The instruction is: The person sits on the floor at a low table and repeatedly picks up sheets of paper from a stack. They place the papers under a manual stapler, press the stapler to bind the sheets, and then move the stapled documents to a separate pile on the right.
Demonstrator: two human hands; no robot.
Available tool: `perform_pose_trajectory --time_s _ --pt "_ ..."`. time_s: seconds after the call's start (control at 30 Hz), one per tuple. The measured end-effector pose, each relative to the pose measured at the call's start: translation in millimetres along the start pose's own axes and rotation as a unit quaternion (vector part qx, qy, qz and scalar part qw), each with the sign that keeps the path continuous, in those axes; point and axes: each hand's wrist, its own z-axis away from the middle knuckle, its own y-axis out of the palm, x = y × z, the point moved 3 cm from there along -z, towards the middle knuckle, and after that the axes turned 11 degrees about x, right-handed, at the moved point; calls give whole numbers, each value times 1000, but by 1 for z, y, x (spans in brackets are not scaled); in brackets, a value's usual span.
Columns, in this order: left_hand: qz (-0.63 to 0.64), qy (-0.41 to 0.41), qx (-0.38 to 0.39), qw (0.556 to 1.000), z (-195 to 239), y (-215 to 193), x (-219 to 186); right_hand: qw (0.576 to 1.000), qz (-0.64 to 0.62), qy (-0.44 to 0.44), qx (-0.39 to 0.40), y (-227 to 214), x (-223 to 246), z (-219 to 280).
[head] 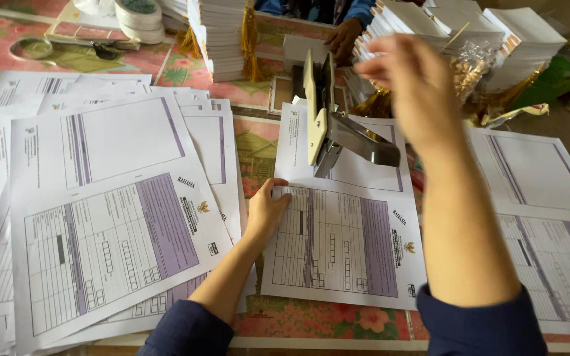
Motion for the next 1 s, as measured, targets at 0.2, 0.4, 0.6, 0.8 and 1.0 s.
perform_pose_trajectory --time_s 0.2,0.4,0.6,0.8,1.0 --pt "24 17 6 1000 -6 1 9 981 50 -19 187 71 -9 38" --pt "49 2 -3 999 -12 1 13 922 315 -190 120 137 -59 94" --pt "-5 65 -43 997 -54 14 50 961 -54 -69 261 64 -20 24" --pt "-35 -2 -21 999 -35 -39 41 977 -190 93 14 16 -54 52" --pt "-38 5 -31 999 -3 -108 45 958 116 261 -34 50 -223 154"
